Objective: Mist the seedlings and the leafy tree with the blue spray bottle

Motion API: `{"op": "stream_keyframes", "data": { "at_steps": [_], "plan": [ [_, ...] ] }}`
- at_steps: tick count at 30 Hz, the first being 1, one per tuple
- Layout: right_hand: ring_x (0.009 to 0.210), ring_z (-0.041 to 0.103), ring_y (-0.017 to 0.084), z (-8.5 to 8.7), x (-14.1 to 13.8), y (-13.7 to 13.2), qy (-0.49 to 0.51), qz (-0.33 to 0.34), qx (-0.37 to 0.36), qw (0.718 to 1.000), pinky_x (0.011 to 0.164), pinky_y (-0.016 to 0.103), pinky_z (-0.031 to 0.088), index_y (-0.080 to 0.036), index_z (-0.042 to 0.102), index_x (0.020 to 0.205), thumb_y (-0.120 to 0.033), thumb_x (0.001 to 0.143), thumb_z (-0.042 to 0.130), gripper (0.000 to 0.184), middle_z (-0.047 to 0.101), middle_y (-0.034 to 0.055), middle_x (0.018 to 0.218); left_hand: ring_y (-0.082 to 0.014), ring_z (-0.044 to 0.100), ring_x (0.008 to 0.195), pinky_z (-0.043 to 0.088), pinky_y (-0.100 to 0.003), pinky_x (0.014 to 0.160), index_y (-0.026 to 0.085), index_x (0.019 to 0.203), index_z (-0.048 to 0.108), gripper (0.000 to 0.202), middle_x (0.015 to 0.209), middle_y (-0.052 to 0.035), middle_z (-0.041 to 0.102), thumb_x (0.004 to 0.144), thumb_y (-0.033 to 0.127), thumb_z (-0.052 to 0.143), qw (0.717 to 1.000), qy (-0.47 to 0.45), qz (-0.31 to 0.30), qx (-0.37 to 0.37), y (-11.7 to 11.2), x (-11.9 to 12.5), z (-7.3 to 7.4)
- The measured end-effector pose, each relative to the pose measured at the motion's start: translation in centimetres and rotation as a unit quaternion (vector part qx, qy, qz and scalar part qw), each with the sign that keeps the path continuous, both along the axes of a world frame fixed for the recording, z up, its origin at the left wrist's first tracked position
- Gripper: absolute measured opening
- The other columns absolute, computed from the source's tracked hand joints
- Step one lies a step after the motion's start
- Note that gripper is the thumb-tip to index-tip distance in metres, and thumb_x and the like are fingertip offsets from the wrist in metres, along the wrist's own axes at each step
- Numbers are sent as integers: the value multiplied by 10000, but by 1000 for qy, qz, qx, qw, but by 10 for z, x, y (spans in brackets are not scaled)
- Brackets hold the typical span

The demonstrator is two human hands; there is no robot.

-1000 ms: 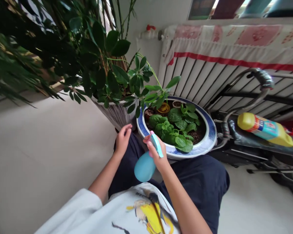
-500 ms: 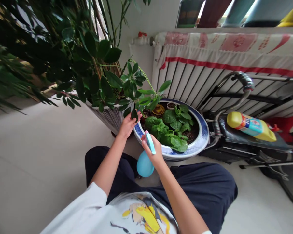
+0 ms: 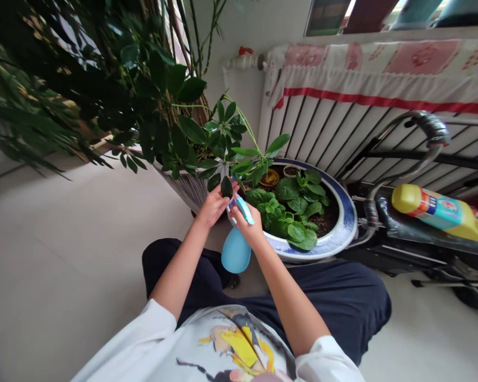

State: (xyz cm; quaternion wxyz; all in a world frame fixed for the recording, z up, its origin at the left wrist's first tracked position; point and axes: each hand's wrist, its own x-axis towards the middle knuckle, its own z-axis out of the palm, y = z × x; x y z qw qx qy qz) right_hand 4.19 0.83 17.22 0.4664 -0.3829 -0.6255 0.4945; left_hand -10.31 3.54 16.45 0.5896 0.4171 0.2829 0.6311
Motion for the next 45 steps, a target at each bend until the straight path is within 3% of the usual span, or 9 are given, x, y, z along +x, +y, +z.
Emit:
{"op": "stream_keyframes", "data": {
  "at_steps": [7,17,21,25,33,35,39,42,45],
  "plan": [
    [509,542,149,-4,-9,-2,20,10,-5,1000,504,289,449,-192,607,676,-475,853,571,335,591,11,562,-243,517,1344,341,-407,1177,204,1336,523,698,1407,-81,588,660,54,616,1000,-9,15,-15,2,2,2],
    [632,587,173,-9,-5,-13,-41,50,29,997,505,268,449,-158,646,1017,-558,847,599,437,671,63,801,-223,499,1358,303,-434,1194,237,1401,477,752,1426,-58,573,676,43,537,999,28,15,-3,-2,6,9],
    [789,641,216,-12,-2,-16,-41,50,43,997,538,263,472,-152,638,1036,-530,856,603,420,687,98,919,-217,534,1326,302,-418,1196,224,1357,514,730,1381,-59,613,658,19,566,1000,-6,16,0,-2,6,10],
    [866,664,241,-13,2,-18,3,12,-4,1000,497,240,440,-170,642,1058,-535,851,611,420,688,107,1005,-230,525,1336,289,-408,1197,219,1236,598,601,1350,-49,634,670,20,612,999,-31,16,-17,-2,5,8],
    [867,663,250,-13,5,-18,1,7,-5,1000,532,260,453,-171,642,1038,-526,855,615,400,686,101,969,-214,541,1320,312,-365,1179,242,1138,666,534,1316,-20,656,663,9,588,998,-38,17,-38,-3,8,8],
    [843,655,242,-14,5,-17,-4,7,-1,1000,526,261,447,-170,646,1015,-525,851,617,393,689,104,965,-223,561,1299,350,-371,1153,224,1092,687,442,1285,-42,675,703,40,588,994,-8,40,-101,0,7,2],
    [820,654,232,-15,6,-18,4,22,-16,1000,518,260,445,-174,649,1068,-514,844,627,407,697,107,1002,-338,508,1335,319,-502,1147,157,929,709,157,1184,-152,710,801,189,625,964,50,128,-226,8,-7,-21],
    [844,655,233,-15,6,-20,11,37,-23,999,561,270,471,-167,647,1087,-492,844,634,406,702,109,1024,-273,348,1455,198,-460,1209,201,1061,676,234,1372,-92,609,888,300,554,946,66,232,-217,13,-27,-28],
    [842,652,226,-17,7,-21,13,62,-7,998,600,281,486,-163,647,1070,-479,855,630,382,701,104,1004,-178,360,1448,219,-341,1207,252,1182,632,308,1461,-22,537,897,350,568,943,80,286,-150,17,-45,-18]
  ]
}}
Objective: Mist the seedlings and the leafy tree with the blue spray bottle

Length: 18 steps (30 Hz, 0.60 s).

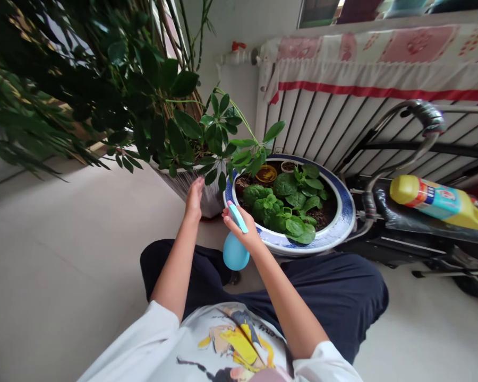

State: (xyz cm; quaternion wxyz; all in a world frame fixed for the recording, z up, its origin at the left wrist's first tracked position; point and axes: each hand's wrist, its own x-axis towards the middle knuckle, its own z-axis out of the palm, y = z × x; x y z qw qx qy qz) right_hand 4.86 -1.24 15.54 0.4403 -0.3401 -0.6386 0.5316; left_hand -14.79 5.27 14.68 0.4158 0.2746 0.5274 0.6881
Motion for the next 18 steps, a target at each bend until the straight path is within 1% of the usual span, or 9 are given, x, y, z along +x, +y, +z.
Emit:
{"op": "stream_keyframes", "data": {
  "at_steps": [1,2,4,5,7,10,12,14,18],
  "plan": [
    [837,650,222,-1,0,0,0,10,8,1000,607,283,487,-166,646,1067,-477,858,629,375,698,102,1004,-179,405,1421,254,-323,1191,246,1165,646,316,1434,-30,564,867,346,619,999,20,-18,33,2,-4,6],
    [832,648,217,-1,0,0,1,21,15,1000,611,285,488,-169,645,1069,-475,862,627,370,694,99,1007,-192,451,1390,288,-321,1174,232,1135,666,325,1394,-45,601,829,338,673,996,41,-49,69,5,-6,13],
    [811,642,209,-1,0,1,2,38,25,999,610,286,485,-174,644,1072,-476,866,623,366,686,94,1000,-231,530,1321,347,-345,1142,195,1068,703,341,1296,-79,671,758,327,753,983,69,-119,122,11,-5,25],
    [792,636,203,-1,-1,1,2,42,27,999,603,285,482,-175,645,1069,-481,868,620,367,683,91,986,-251,560,1289,371,-366,1127,179,1053,714,352,1253,-93,695,740,331,769,978,75,-144,133,13,-4,29],
    [734,616,188,1,-2,2,-1,35,26,999,574,279,469,-181,649,1054,-498,871,610,368,676,84,943,-276,601,1238,415,-406,1093,165,1069,722,372,1192,-107,724,740,330,770,976,65,-167,124,17,2,35],
    [712,597,185,5,-5,3,1,5,12,1000,520,264,447,-194,645,1082,-533,861,603,407,673,89,962,-283,620,1213,460,-425,1052,179,1154,706,395,1197,-103,722,765,249,728,975,27,-201,89,17,10,36],
    [743,599,195,8,-7,5,12,-8,2,1000,496,254,437,-200,628,1146,-551,844,609,464,675,99,1021,-265,619,1215,468,-405,1051,194,1203,687,437,1230,-89,708,767,173,695,972,-4,-222,79,13,16,33],
    [734,590,191,10,-8,7,17,-8,-2,1000,476,246,424,-197,625,1166,-556,832,618,491,674,102,1038,-242,628,1202,472,-381,1051,197,1228,675,471,1232,-80,708,763,118,664,971,-26,-226,78,10,20,30],
    [701,577,175,14,-10,13,12,-9,7,1000,484,243,421,-191,665,1052,-557,839,613,427,680,84,951,-211,650,1162,489,-346,1030,215,1258,660,520,1208,-60,721,759,72,631,972,-45,-223,67,4,23,26]
  ]
}}
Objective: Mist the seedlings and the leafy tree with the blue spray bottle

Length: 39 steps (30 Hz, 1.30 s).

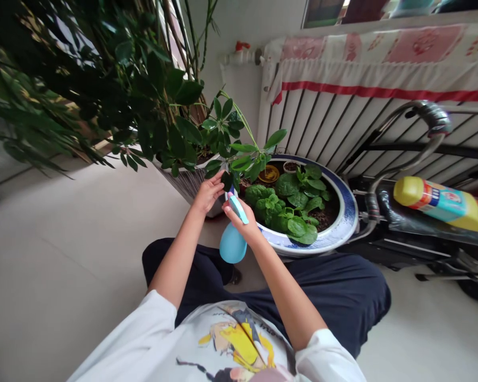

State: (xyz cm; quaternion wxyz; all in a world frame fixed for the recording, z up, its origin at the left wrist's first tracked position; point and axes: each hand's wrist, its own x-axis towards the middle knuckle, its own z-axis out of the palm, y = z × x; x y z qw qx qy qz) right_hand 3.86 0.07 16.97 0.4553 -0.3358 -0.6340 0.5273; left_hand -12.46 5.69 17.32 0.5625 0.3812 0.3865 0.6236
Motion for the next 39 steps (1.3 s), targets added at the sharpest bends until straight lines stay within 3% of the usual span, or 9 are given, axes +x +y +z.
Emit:
{"op": "stream_keyframes", "data": {
  "at_steps": [5,10,16,19,23,26,31,35,39],
  "plan": [
    [605,512,137,3,1,3,10,-12,-4,1000,465,240,392,-182,654,886,-579,834,603,404,667,57,820,-196,653,1151,507,-304,990,231,1297,633,575,1213,-47,719,748,59,628,1000,9,2,-5,-5,-2,2],
    [522,453,106,-5,-3,4,11,-18,-7,1000,443,247,376,-177,632,805,-572,850,588,399,631,34,733,-211,655,1154,510,-324,997,234,1310,624,594,1245,-50,704,742,58,626,1000,22,0,-13,-9,0,6],
    [521,492,136,-9,-8,6,15,-66,-35,997,439,262,373,-178,643,844,-546,837,586,373,590,25,621,-220,640,1185,502,-344,1021,245,1289,639,584,1218,-33,718,739,49,608,999,27,9,-16,-9,2,6],
    [547,510,139,-6,-4,5,0,-33,-30,999,446,254,376,-168,654,849,-505,847,577,346,608,41,664,-221,639,1184,512,-327,996,236,1288,638,580,1224,-41,715,735,62,615,999,32,8,-19,-9,0,5],
    [678,565,156,-11,2,3,-52,33,52,997,569,262,450,-176,646,880,-325,831,571,174,653,48,844,-220,636,1188,525,-296,957,238,1300,627,599,1260,-44,696,723,76,627,999,34,13,-20,-8,-3,1],
    [774,596,183,-22,4,3,-65,18,102,992,714,304,481,-179,629,869,-215,769,547,134,653,41,872,-214,632,1193,519,-297,964,249,1314,612,627,1283,-42,683,713,70,624,999,37,24,-25,-6,-4,-3],
    [753,589,183,-37,5,-1,-70,-5,74,995,720,312,476,-184,618,852,-202,738,527,147,642,33,845,-208,606,1231,476,-318,1034,238,1276,629,633,1297,-55,672,673,46,639,1000,19,21,-12,-4,-4,-11],
    [725,581,174,-42,4,-4,-59,12,42,997,711,306,477,-191,603,833,-211,744,523,121,638,24,827,-224,573,1278,418,-359,1102,227,1229,638,555,1295,-72,668,692,134,746,1000,2,3,14,-5,-3,-16],
    [773,596,181,-42,3,-5,-67,9,66,996,753,307,474,-188,602,863,-202,740,533,141,645,34,876,-222,503,1350,361,-364,1146,250,1247,606,505,1380,-58,606,767,258,763,997,30,64,37,-4,-2,-15]
  ]
}}
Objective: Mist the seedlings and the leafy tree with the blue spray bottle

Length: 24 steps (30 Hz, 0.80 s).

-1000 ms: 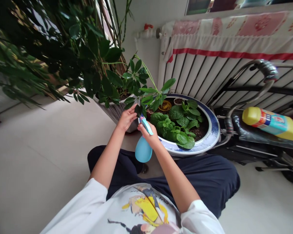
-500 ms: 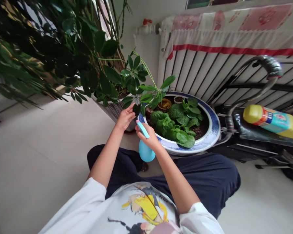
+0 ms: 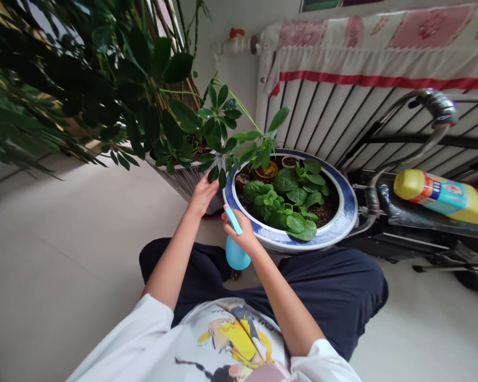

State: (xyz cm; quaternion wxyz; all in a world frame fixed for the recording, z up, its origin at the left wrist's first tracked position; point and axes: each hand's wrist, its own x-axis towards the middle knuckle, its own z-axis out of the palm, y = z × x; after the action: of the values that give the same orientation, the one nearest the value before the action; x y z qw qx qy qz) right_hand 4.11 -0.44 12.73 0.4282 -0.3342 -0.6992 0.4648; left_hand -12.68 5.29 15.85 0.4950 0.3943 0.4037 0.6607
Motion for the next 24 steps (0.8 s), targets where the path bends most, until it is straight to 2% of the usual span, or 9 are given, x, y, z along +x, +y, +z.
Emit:
{"op": "stream_keyframes", "data": {
  "at_steps": [4,7,10,13,17,21,24],
  "plan": [
    [766,589,177,2,1,-2,-8,2,9,1000,755,304,468,-188,615,896,-191,751,534,166,639,33,877,-220,448,1395,328,-337,1159,250,1211,620,414,1422,-57,568,821,322,738,995,57,78,21,6,-4,8],
    [756,585,176,4,2,-5,-6,15,3,1000,745,305,471,-184,618,893,-190,755,536,161,636,34,866,-232,484,1366,333,-348,1157,237,1208,629,444,1362,-68,617,801,361,755,990,72,116,31,15,-11,15],
    [775,594,182,5,2,-8,-2,18,-2,1000,768,318,479,-183,627,894,-195,761,534,163,648,38,876,-252,545,1305,356,-358,1144,199,1093,701,358,1245,-81,691,788,380,753,984,100,137,46,25,-18,22],
    [751,588,176,6,3,-9,1,13,-19,1000,735,314,483,-184,627,899,-209,761,529,171,652,39,877,-266,605,1233,407,-376,1110,170,967,748,251,1102,-95,749,811,365,714,987,100,117,53,28,-21,29],
    [697,569,163,10,4,-8,9,15,-35,999,669,297,483,-185,617,883,-240,762,533,157,640,30,834,-292,620,1216,441,-420,1087,165,966,759,242,1081,-95,757,791,327,717,996,73,44,37,18,-15,33],
    [743,579,176,17,4,-5,33,-2,-21,999,671,302,486,-188,612,844,-302,782,569,137,645,46,866,-311,631,1199,446,-468,1081,165,958,752,251,1068,-95,762,756,313,729,998,56,-7,-21,6,-7,29],
    [771,598,191,25,4,-1,61,-8,-60,996,582,276,470,-191,630,862,-394,791,619,215,674,74,975,-282,611,1235,436,-439,1100,163,931,739,179,1097,-95,755,792,258,679,998,5,-29,-46,2,-2,24]
  ]
}}
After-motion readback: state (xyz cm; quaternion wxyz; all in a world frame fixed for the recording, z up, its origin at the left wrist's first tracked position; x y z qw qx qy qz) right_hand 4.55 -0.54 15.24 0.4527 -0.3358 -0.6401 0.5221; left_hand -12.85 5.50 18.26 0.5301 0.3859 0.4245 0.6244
